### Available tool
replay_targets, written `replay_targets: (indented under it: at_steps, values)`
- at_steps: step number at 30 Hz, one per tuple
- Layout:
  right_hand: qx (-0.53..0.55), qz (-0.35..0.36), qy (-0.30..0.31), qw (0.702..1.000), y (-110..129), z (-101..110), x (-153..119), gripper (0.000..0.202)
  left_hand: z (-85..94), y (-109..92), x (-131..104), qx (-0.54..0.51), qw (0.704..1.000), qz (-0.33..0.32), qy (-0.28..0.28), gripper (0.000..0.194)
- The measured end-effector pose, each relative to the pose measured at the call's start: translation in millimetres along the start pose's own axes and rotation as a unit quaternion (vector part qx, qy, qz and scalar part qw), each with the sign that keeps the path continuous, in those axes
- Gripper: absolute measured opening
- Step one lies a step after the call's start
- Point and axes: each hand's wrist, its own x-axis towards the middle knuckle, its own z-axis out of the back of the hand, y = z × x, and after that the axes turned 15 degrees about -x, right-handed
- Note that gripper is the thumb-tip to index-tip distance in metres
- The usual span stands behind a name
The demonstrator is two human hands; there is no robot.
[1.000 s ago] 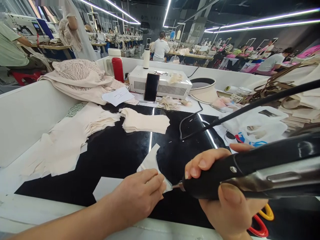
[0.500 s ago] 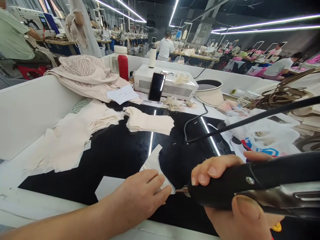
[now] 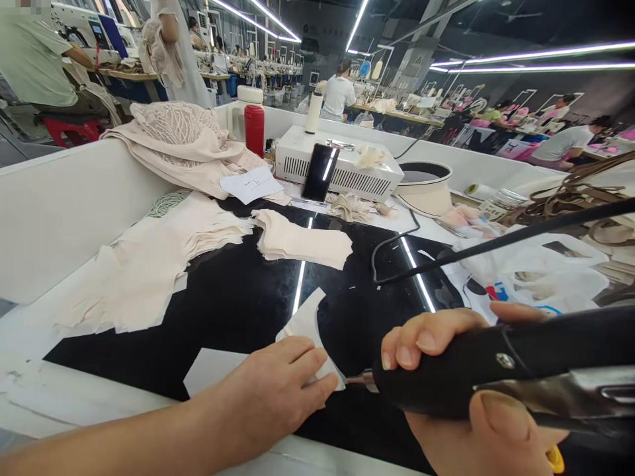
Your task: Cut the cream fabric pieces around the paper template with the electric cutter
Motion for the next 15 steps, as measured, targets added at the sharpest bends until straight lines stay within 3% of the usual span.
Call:
replay_targets:
  at_steps: [6,15]
  values:
    - [0.025,0.017,-0.036,0.999,-7,-13,6,0.042,-0.8,2,-6,-0.006,0.999,0.011,0.030,0.025]
    - [0.019,0.021,0.004,1.000,-12,-15,6,0.041,-4.0,5,-9,-0.028,1.000,0.010,0.003,0.025]
